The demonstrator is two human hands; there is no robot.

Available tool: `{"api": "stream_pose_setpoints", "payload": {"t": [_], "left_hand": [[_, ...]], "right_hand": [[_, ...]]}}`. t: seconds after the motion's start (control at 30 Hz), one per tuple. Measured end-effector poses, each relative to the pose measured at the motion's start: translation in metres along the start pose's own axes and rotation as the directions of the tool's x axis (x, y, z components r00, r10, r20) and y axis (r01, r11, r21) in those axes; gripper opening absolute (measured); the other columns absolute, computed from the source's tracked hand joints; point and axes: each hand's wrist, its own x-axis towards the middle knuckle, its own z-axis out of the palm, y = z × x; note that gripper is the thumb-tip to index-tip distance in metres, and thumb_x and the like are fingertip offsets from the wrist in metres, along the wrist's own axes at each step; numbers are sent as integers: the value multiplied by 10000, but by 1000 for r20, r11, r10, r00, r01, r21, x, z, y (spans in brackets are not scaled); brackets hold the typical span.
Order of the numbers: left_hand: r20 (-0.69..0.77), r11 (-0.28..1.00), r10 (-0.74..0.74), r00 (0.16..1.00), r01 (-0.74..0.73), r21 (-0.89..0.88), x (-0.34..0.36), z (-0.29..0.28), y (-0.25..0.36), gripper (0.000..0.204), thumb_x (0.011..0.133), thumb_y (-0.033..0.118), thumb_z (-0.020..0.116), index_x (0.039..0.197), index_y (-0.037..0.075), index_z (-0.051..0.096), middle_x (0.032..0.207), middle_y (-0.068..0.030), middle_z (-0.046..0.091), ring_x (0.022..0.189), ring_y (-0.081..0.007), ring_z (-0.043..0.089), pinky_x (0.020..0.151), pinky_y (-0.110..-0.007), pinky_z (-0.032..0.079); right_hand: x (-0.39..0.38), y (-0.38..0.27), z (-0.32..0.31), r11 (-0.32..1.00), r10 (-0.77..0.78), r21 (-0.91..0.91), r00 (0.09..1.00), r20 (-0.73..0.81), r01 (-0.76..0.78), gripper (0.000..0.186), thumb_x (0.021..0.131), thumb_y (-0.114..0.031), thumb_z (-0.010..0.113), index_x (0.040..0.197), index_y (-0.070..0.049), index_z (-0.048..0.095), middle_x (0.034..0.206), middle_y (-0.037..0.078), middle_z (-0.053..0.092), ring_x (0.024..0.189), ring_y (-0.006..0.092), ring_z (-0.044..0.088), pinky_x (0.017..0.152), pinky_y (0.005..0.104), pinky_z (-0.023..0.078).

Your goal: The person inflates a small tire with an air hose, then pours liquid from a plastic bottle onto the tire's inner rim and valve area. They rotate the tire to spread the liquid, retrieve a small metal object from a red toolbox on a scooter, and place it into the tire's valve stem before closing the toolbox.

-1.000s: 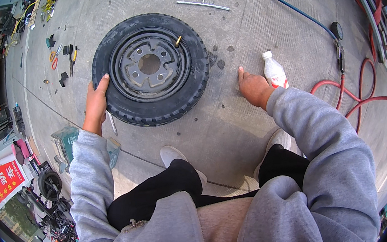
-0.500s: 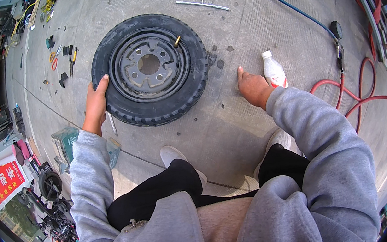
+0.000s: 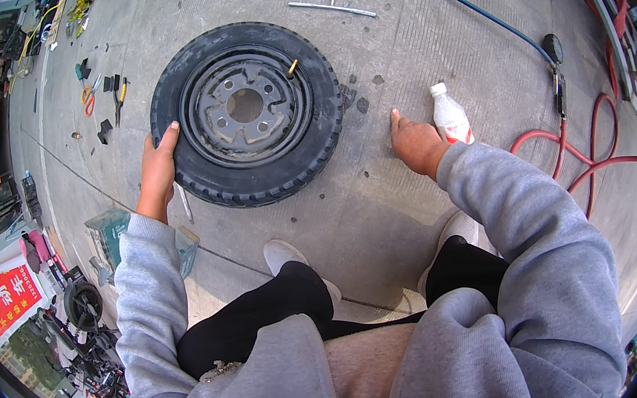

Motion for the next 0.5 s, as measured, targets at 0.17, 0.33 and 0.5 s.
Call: {"api": "stream_pose_setpoints", "payload": {"t": [0.17,0.33,0.5], "left_hand": [[-21,999,16,1000,-16,35,-2,1,4,620,942,322,685,1327,-120,482,1253,-204,614,1091,-241,616,973,-325,470],[11,989,107,994,-107,104,-5,3,11,626,935,323,695,1346,-98,480,1245,-189,625,1084,-241,616,976,-327,464],[22,910,307,951,-300,285,-17,8,27,710,905,274,728,1406,-114,406,1276,-211,609,1144,-268,595,1019,-346,441]], "right_hand": [[1,-1,-2,1000,10,5,1000,21,-10,629,902,-20,540,1448,188,308,1103,266,644,912,321,717,713,380,588],[1,-1,2,999,15,34,1000,16,-16,649,893,-30,561,1447,190,306,1105,263,645,923,325,714,722,386,584],[-1,1,-18,999,8,45,997,79,-11,671,915,-137,609,1457,148,335,1102,235,651,946,330,705,760,405,572]]}}
